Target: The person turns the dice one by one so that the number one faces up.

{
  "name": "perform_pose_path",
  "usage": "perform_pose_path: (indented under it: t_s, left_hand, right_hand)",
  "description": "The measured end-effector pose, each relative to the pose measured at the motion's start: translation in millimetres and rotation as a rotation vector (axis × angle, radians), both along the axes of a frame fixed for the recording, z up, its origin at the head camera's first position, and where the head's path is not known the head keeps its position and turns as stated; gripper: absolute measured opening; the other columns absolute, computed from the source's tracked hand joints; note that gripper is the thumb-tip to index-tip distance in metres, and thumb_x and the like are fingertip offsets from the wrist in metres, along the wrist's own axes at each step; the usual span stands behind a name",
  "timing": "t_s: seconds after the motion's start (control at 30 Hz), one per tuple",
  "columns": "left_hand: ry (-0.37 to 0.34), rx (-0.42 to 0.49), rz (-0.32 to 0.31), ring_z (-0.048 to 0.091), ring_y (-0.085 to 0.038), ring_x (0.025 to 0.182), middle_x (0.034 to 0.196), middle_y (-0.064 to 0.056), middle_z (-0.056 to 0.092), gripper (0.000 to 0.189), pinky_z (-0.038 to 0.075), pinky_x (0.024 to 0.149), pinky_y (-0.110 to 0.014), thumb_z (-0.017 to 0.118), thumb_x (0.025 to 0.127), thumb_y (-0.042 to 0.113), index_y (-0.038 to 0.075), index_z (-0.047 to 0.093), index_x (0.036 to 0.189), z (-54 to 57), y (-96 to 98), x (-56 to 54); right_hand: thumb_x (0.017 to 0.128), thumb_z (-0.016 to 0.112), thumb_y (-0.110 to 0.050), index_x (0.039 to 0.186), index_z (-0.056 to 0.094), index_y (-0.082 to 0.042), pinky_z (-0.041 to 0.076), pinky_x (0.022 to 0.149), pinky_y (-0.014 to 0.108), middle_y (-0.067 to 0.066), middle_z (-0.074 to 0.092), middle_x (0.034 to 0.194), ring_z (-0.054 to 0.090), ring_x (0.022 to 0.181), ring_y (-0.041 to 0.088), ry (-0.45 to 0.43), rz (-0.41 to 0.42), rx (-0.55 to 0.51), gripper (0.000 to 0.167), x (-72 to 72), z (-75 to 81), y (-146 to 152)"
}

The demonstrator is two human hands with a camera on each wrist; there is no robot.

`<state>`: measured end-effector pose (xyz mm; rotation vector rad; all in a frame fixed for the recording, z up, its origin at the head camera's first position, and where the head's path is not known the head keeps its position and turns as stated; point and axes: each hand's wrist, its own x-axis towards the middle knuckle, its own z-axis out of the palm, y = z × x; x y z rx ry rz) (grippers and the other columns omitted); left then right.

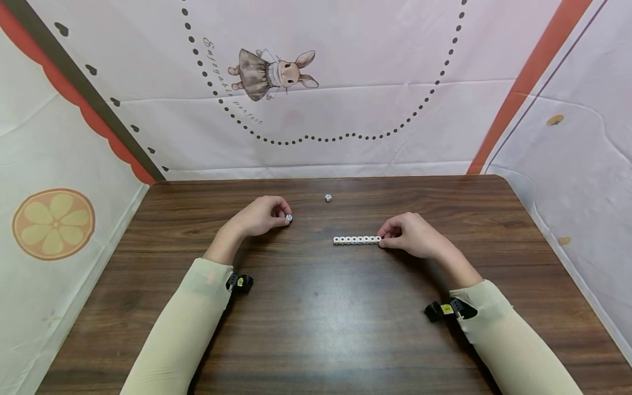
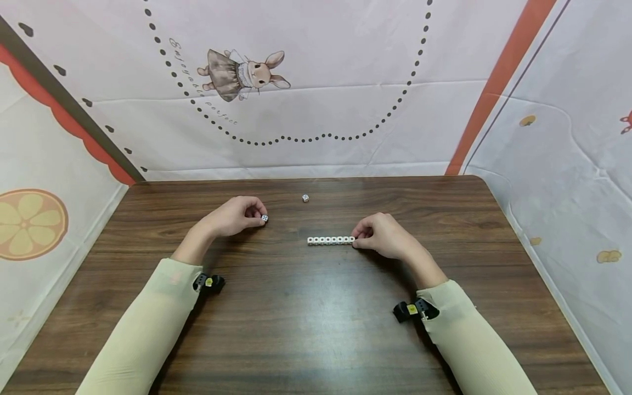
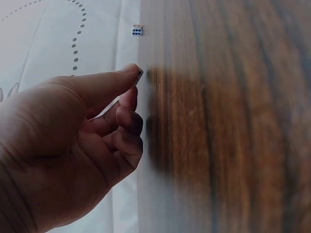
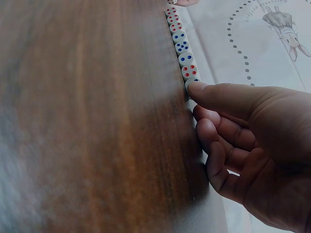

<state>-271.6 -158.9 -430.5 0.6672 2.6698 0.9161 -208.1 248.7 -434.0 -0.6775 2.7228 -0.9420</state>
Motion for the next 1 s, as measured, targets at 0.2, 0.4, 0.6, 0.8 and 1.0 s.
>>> perform_pose_path:
  t_s: [0.2,0.4,0.6,0.8,1.0]
  left_hand:
    - [-0.012,-0.008,0.005,0.061,-0.02,0.088,0.095,-0.004,0.067,0.012,0.048,0.082,-0.039,0.077,0.1,0.014,0.008,0.07,0.108,1.2,0.0,0.8]
    - [-0.015,-0.009,0.0,0.061,-0.02,0.088,0.095,-0.004,0.067,0.011,0.048,0.083,-0.04,0.076,0.1,0.012,0.008,0.069,0.107,1.8,-0.8,1.3]
    - [-0.013,-0.012,-0.006,0.06,-0.02,0.088,0.094,-0.004,0.066,0.01,0.048,0.082,-0.039,0.075,0.1,0.011,0.008,0.069,0.107,1.5,-1.2,1.5]
    - [-0.002,-0.012,-0.014,0.059,-0.021,0.09,0.096,-0.005,0.064,0.017,0.048,0.084,-0.039,0.078,0.097,0.007,0.007,0.07,0.112,0.6,0.2,0.5]
    - [0.032,-0.041,-0.026,0.059,-0.025,0.098,0.101,-0.008,0.064,0.021,0.047,0.09,-0.042,0.08,0.095,0.008,0.009,0.073,0.115,2.4,4.9,1.6]
  right_hand:
    - [0.093,0.084,-0.016,0.099,0.08,-0.014,0.053,0.075,0.037,-0.009,0.072,0.083,0.065,0.079,0.013,-0.011,-0.003,-0.003,0.007,0.4,0.8,0.2]
    - [0.093,0.084,-0.016,0.098,0.08,-0.014,0.053,0.075,0.036,-0.009,0.072,0.083,0.065,0.078,0.013,-0.011,-0.001,-0.008,0.007,0.2,0.6,0.3]
    - [0.094,0.084,-0.016,0.099,0.08,-0.014,0.053,0.074,0.036,-0.009,0.072,0.083,0.065,0.078,0.013,-0.018,-0.003,-0.009,0.006,0.2,0.6,0.5]
    - [0.094,0.083,-0.016,0.099,0.08,-0.013,0.053,0.074,0.035,-0.009,0.072,0.083,0.065,0.078,0.013,-0.025,-0.004,-0.013,0.007,0.4,0.8,0.3]
    - [0.094,0.084,-0.016,0.099,0.08,-0.014,0.053,0.074,0.035,-0.009,0.072,0.083,0.066,0.079,0.013,-0.02,-0.002,-0.011,0.006,-0.1,0.2,0.5]
